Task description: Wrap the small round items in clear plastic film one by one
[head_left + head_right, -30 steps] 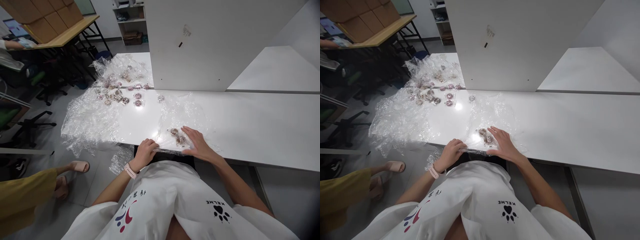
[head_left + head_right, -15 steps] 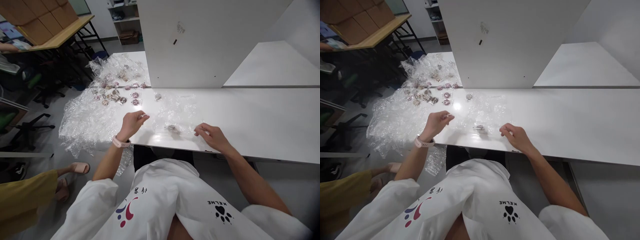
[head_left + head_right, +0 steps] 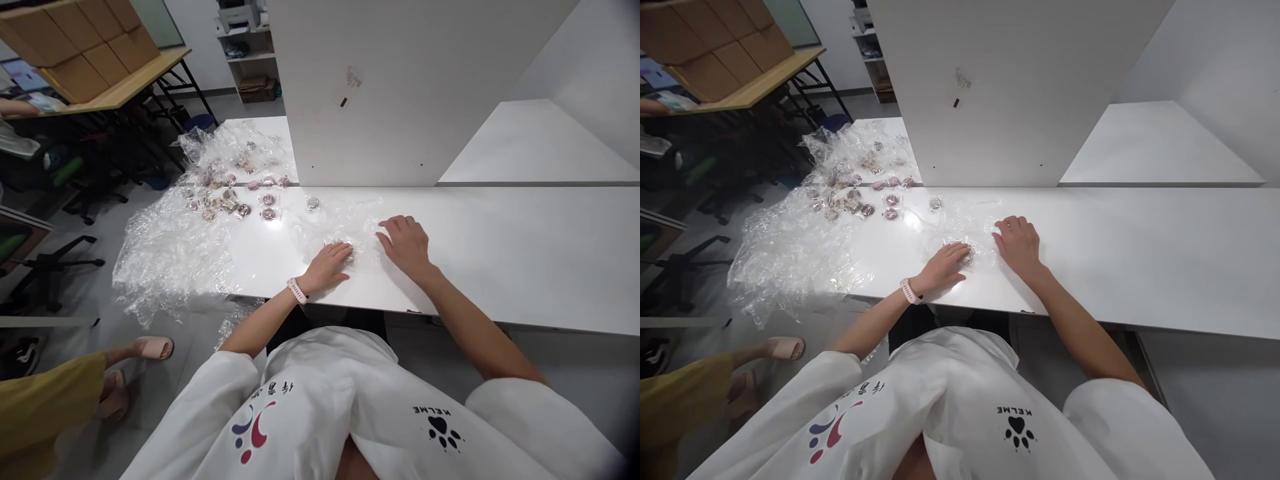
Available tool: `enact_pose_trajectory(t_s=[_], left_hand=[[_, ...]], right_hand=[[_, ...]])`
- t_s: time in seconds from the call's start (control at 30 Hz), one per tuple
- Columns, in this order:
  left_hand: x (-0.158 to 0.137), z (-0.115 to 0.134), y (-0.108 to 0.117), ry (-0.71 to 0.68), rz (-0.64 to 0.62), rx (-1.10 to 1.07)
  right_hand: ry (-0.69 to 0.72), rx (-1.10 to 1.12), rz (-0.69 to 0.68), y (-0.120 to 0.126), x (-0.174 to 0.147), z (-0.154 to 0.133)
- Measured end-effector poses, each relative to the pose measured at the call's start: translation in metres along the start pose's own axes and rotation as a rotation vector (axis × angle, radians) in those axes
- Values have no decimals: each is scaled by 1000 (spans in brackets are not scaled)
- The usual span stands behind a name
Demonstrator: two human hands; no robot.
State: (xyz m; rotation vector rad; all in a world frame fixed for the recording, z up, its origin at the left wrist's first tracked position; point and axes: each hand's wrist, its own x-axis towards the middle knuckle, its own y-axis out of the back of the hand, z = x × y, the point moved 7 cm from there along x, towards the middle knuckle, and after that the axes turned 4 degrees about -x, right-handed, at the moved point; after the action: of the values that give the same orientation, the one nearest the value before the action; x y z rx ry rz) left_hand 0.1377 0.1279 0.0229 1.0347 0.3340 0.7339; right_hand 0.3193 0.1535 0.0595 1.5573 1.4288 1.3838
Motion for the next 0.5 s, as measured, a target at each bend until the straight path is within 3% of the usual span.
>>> enact_pose_trajectory(t_s=[0.07, 0.13, 0.23, 0.37, 0.5], left_hand=[[3, -10, 3, 0, 43, -17], [5, -17, 8, 26, 89, 7], [6, -23, 18, 118, 121, 36], [0, -25, 44, 217, 53, -26], [7, -34, 67, 274, -80, -264]], right_hand=[[219, 78, -62, -9, -16, -20], [316, 155, -162, -27, -33, -28], [225, 248, -148, -41, -44, -19], [36, 374, -116, -22, -43, -5], [-111, 564, -360, -9, -28, -1]])
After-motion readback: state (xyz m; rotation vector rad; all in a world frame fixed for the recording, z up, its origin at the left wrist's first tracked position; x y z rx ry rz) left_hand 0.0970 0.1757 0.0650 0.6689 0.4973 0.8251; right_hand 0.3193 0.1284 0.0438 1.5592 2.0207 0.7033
